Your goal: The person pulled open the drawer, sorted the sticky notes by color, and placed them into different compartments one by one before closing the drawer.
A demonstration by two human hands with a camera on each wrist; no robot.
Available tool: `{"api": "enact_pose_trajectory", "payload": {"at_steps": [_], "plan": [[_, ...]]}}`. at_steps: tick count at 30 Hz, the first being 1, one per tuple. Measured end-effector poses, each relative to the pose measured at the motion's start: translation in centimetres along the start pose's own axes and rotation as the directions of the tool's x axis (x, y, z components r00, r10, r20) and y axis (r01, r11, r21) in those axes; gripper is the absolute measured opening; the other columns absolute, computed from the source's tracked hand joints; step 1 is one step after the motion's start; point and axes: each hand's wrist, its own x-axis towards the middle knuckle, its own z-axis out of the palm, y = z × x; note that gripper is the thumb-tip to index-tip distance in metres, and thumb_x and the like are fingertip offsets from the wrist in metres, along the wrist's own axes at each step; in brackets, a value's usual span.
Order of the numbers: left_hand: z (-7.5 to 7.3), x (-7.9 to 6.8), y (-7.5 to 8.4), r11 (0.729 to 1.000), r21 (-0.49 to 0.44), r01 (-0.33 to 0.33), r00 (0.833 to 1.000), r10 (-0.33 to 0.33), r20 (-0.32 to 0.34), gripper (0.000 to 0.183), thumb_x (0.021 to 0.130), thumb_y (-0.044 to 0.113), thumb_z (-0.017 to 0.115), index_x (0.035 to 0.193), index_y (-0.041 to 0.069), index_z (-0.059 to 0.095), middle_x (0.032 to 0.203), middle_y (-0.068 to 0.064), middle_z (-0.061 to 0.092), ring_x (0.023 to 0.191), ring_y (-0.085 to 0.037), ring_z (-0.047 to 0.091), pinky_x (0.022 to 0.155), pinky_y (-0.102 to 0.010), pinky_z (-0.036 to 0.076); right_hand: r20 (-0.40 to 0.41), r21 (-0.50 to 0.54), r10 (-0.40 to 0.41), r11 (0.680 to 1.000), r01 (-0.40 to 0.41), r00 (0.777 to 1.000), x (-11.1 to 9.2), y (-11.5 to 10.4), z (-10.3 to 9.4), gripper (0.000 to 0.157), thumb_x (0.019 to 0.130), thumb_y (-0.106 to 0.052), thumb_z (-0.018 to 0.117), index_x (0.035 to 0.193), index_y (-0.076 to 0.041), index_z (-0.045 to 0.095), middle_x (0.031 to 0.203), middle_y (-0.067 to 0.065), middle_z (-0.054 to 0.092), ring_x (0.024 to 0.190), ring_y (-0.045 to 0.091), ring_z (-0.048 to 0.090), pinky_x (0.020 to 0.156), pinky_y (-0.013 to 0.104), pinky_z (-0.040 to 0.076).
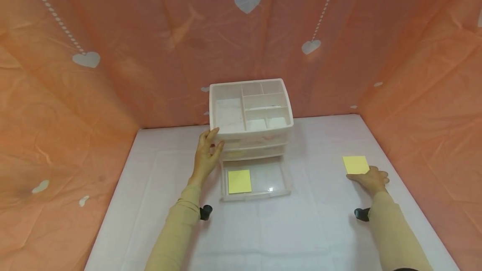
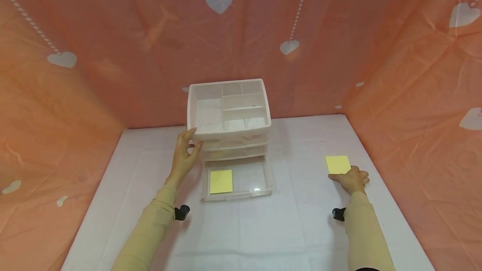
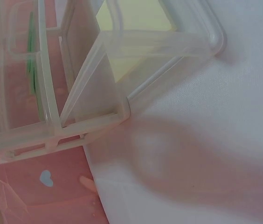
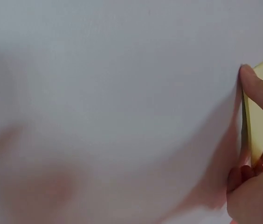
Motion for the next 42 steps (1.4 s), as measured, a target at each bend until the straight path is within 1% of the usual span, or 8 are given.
{"api": "enact_pose_trajectory", "payload": {"at_steps": [9, 14, 16, 19, 23, 29, 32, 42], "plan": [[0.0, -0.1, -0.1, 1.0, -0.009, -0.01, 1.0, 0.01, -0.01, 0.045, 0.093, 0.016, 0.058, 0.134, 0.02, 0.041, 0.134, -0.02, 0.038, 0.097, -0.035, 0.057, 0.067, -0.044, 0.057, -0.056, 0.241, 0.026, 0.97, -0.012, 0.998, -0.4, 0.9, 0.6, 0.102, 0.074, -0.032, 0.076, 0.138, 0.014, 0.01, 0.128, 0.037, 0.016, 0.114, 0.046, 0.023, 0.096, 0.058, 0.033], [-0.1, -0.1, -0.1, 1.0, -0.002, -0.013, 1.0, 0.013, -0.022, 0.045, 0.092, 0.014, 0.058, 0.133, 0.02, 0.041, 0.133, -0.02, 0.039, 0.099, -0.035, 0.056, 0.075, -0.044, 0.056, -0.058, 0.44, 0.022, 0.898, 0.006, 0.998, -0.2, 1.5, 0.6, 0.092, 0.081, -0.009, 0.064, 0.143, 0.002, -0.003, 0.148, 0.032, 0.01, 0.136, 0.045, 0.016, 0.117, 0.052, 0.017], [-0.1, -0.1, -0.2, 1.0, -0.003, -0.014, 1.0, 0.014, -0.021, 0.045, 0.092, 0.014, 0.058, 0.133, 0.02, 0.041, 0.132, -0.02, 0.039, 0.1, -0.036, 0.056, 0.079, -0.044, 0.055, -0.056, 0.479, 0.023, 0.878, 0.007, 0.998, -0.3, 1.6, 0.6, 0.086, 0.084, -0.003, 0.055, 0.144, -0.001, -0.005, 0.151, 0.028, 0.01, 0.137, 0.041, 0.019, 0.118, 0.047, 0.02], [-0.1, -0.1, -0.2, 1.0, -0.006, -0.019, 1.0, 0.019, -0.017, 0.045, 0.092, 0.014, 0.058, 0.133, 0.02, 0.04, 0.132, -0.02, 0.039, 0.101, -0.035, 0.056, 0.08, -0.044, 0.055, -0.069, 0.504, 0.046, 0.864, -0.005, 0.997, -0.3, 1.7, 0.6, 0.075, 0.089, -0.002, 0.047, 0.146, -0.004, -0.002, 0.137, 0.02, 0.033, 0.111, 0.024, 0.049, 0.096, 0.027, 0.045], [0.0, -0.1, -0.2, 0.999, -0.021, -0.037, 0.999, 0.037, -0.023, 0.045, 0.092, 0.013, 0.058, 0.133, 0.019, 0.041, 0.13, -0.02, 0.04, 0.1, -0.035, 0.055, 0.08, -0.047, 0.055, -0.082, 0.559, 0.049, 0.829, 0.006, 0.995, -0.8, 1.7, 0.4, 0.063, 0.096, -0.007, 0.035, 0.149, -0.008, 0.001, 0.107, -0.001, 0.039, 0.072, -0.002, 0.046, 0.063, 0.01, 0.046], [0.1, 0.0, -0.1, 0.999, -0.024, -0.034, 0.999, 0.033, -0.019, 0.045, 0.092, 0.014, 0.058, 0.134, 0.02, 0.041, 0.129, -0.019, 0.04, 0.099, -0.035, 0.055, 0.075, -0.047, 0.056, -0.101, 0.633, 0.008, 0.772, 0.058, 0.995, -1.4, 2.3, 0.5, 0.055, 0.099, -0.01, 0.025, 0.149, -0.004, 0.003, 0.094, -0.011, 0.044, 0.068, -0.004, 0.051, 0.063, 0.009, 0.048], [0.1, 0.0, -0.1, 0.999, -0.025, -0.037, 0.999, 0.037, -0.017, 0.045, 0.092, 0.014, 0.058, 0.134, 0.019, 0.041, 0.129, -0.019, 0.04, 0.1, -0.035, 0.055, 0.079, -0.048, 0.055, -0.108, 0.696, 0.009, 0.715, 0.069, 0.994, -1.6, 2.4, 0.5, 0.053, 0.099, -0.01, 0.023, 0.148, 0.001, 0.006, 0.083, -0.016, 0.048, 0.066, -0.004, 0.053, 0.063, 0.008, 0.049], [0.1, 0.0, 0.0, 0.998, -0.024, -0.051, 0.998, 0.051, -0.022, 0.045, 0.092, 0.012, 0.058, 0.133, 0.019, 0.041, 0.128, -0.02, 0.041, 0.099, -0.035, 0.055, 0.079, -0.048, 0.055, -0.156, 0.824, 0.121, 0.564, 0.062, 0.98, -2.1, 2.0, 0.8, 0.047, 0.096, -0.006, 0.03, 0.14, 0.006, 0.017, 0.078, -0.012, 0.051, 0.059, -0.004, 0.056, 0.059, 0.008, 0.05]]}}
